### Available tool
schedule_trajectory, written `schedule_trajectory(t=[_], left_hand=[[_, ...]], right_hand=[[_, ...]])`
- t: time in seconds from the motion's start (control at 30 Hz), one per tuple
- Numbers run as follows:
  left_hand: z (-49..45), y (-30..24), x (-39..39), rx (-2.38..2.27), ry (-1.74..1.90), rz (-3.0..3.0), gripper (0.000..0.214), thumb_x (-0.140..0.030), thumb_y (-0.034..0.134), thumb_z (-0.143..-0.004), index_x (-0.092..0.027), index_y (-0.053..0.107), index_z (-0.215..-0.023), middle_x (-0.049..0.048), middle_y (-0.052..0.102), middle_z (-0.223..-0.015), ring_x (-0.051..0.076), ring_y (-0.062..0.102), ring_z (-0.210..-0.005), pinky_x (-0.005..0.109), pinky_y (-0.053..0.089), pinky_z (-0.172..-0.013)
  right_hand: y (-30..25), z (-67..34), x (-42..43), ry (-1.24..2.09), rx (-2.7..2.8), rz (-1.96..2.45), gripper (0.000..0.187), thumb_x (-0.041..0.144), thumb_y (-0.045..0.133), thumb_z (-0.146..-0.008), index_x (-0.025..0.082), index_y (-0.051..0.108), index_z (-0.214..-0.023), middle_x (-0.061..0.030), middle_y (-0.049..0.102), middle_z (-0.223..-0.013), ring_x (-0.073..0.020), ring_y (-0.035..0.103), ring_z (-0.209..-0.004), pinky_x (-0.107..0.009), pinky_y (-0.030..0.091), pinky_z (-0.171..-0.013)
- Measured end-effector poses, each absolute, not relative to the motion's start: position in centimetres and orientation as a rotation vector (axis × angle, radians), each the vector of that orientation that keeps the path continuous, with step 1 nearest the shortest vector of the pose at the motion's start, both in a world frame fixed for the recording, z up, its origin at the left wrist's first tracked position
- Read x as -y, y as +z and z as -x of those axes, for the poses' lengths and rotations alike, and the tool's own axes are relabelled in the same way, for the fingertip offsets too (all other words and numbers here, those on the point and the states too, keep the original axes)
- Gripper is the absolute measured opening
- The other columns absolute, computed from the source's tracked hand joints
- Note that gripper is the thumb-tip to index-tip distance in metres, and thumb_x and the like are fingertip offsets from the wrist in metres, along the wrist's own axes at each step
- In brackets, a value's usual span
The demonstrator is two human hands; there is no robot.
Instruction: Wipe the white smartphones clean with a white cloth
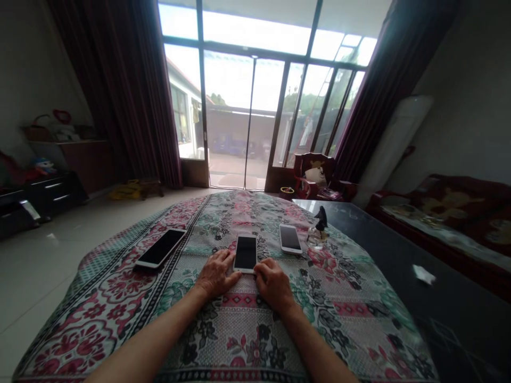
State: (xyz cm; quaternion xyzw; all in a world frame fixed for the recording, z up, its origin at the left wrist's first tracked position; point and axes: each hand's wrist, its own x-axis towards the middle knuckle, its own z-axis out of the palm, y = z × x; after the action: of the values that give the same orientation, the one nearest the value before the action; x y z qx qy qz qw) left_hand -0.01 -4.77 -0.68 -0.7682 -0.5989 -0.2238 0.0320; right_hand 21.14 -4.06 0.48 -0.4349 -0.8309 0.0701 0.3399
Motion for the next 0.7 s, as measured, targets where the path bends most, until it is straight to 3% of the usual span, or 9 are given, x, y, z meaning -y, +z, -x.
schedule_trajectory(t=[0.43,0.7], left_hand=[[-0.2,1.0,4.0,1.781,-0.645,2.391,0.059,-0.053,0.067,-0.073,-0.018,0.059,-0.12,0.0115,0.064,-0.119,0.032,0.058,-0.107,0.046,0.044,-0.096],[0.1,-0.4,3.9,1.742,-0.785,2.361,0.063,-0.057,0.065,-0.075,-0.02,0.055,-0.125,0.0107,0.062,-0.123,0.03,0.056,-0.11,0.046,0.044,-0.098]], right_hand=[[0.5,-21.1,3.8,0.265,2.13,1.121,0.017,0.014,0.046,-0.089,0.021,0.061,-0.084,-0.0028,0.057,-0.089,-0.0157,0.054,-0.088,-0.024,0.04,-0.079],[-0.1,-21.2,3.5,0.312,2.117,1.132,0.016,0.013,0.048,-0.087,0.022,0.061,-0.084,-0.0024,0.058,-0.089,-0.0164,0.055,-0.088,-0.026,0.04,-0.077]])
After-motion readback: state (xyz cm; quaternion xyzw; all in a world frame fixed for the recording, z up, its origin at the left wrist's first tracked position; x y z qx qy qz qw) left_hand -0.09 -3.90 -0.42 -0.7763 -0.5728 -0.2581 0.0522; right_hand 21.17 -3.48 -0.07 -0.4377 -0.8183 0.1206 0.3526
